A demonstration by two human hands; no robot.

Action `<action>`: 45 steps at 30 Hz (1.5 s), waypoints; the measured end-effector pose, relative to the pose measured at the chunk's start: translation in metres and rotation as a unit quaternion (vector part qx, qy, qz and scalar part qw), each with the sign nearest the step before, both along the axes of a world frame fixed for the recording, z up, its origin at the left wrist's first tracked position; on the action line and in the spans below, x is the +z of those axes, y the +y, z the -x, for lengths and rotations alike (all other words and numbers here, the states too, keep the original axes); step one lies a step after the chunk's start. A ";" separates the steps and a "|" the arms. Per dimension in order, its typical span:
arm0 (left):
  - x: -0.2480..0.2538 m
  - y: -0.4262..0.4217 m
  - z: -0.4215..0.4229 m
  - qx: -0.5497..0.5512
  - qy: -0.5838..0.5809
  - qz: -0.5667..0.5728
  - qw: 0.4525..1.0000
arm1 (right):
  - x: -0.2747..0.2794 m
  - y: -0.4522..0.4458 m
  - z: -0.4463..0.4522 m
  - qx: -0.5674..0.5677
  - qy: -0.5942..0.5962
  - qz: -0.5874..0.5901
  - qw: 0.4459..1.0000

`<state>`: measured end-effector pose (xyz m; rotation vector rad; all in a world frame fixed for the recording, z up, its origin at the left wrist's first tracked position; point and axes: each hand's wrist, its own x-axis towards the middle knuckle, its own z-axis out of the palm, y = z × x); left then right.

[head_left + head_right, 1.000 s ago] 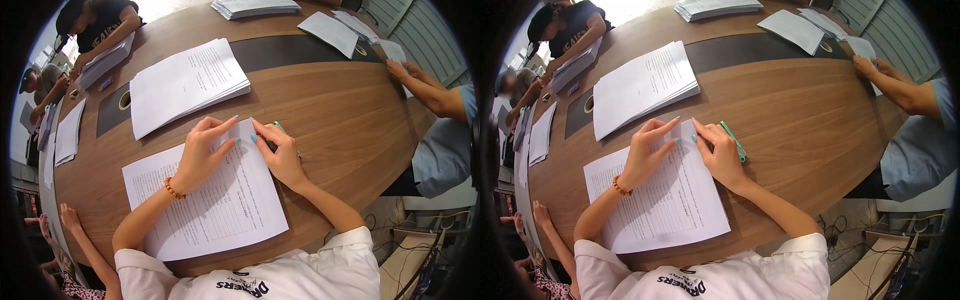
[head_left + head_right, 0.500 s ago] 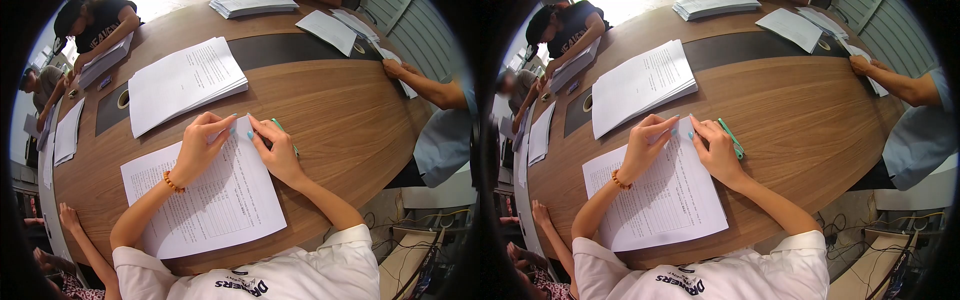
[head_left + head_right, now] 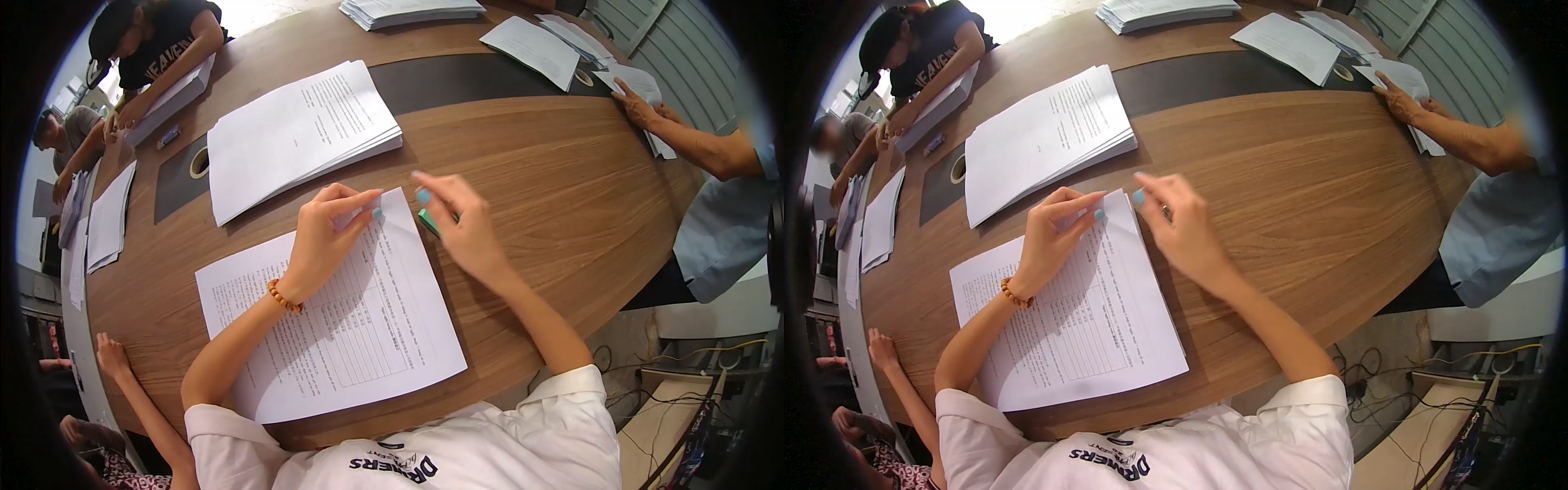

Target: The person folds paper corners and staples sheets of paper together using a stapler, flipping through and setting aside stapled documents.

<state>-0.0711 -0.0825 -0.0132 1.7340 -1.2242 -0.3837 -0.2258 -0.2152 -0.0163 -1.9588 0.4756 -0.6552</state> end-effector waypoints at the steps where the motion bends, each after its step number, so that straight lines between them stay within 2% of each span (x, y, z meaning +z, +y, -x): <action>1: 0.000 0.000 0.000 0.000 0.003 0.002 1.000 | 0.001 -0.012 0.004 -0.022 0.036 0.095 0.995; 3: -0.001 0.000 0.001 0.000 0.015 0.008 1.000 | 0.001 -0.027 0.018 -0.042 0.132 0.240 0.961; 6: 0.001 0.000 0.001 0.000 -0.004 0.011 1.000 | -0.001 -0.032 0.032 0.029 0.213 0.245 0.945; 10: -0.001 0.001 0.001 0.008 0.017 0.018 1.000 | 0.006 -0.029 0.029 0.045 0.267 0.236 0.933; 12: 0.001 0.001 0.002 0.008 0.009 0.025 1.000 | 0.014 -0.044 0.027 0.027 0.270 0.091 0.958; 13: 0.002 0.001 0.002 0.011 0.013 0.029 0.999 | 0.018 -0.056 0.028 0.062 0.228 -0.002 0.972; 14: 0.004 0.001 0.002 0.010 0.002 0.022 1.000 | 0.021 -0.059 0.027 0.065 0.234 0.003 0.970; 15: 0.004 0.001 0.002 0.008 -0.007 0.014 1.000 | 0.028 -0.060 0.025 0.110 0.162 -0.162 0.967; 16: 0.004 0.001 0.002 0.012 0.000 0.016 1.000 | 0.033 -0.061 0.024 0.149 0.085 -0.324 0.931; 17: 0.003 0.001 0.002 0.010 -0.008 0.022 1.000 | 0.036 -0.064 0.022 0.199 0.065 -0.378 0.902; 18: 0.002 0.001 0.001 0.008 -0.016 0.025 1.000 | 0.042 -0.063 0.018 0.199 0.071 -0.378 0.901; 20: 0.000 0.000 0.001 0.011 -0.006 0.025 1.000 | 0.056 -0.054 0.007 0.185 0.178 -0.208 0.944; 21: 0.000 0.000 0.001 0.012 -0.001 0.025 1.000 | 0.056 -0.055 0.002 0.186 0.182 -0.209 0.943; 23: 0.000 0.001 0.001 0.013 -0.004 0.026 1.000 | 0.055 -0.058 -0.008 0.242 0.201 0.080 0.946; 24: 0.001 0.001 0.002 0.013 -0.007 0.028 1.000 | 0.055 -0.058 -0.011 0.244 0.203 0.080 0.945; 26: 0.002 0.001 0.002 0.015 -0.001 0.023 1.000 | 0.054 -0.059 -0.015 0.248 0.139 0.192 0.939; 30: 0.002 0.001 0.002 0.019 0.004 0.015 1.000 | 0.064 -0.056 -0.022 0.266 0.192 0.213 0.920; 35: 0.000 0.001 0.003 0.022 0.001 0.024 0.999 | 0.058 -0.056 -0.028 0.278 0.172 0.252 0.911; 45: -0.003 0.001 0.002 0.023 -0.017 0.018 0.999 | 0.059 -0.056 -0.034 0.293 0.162 0.232 0.913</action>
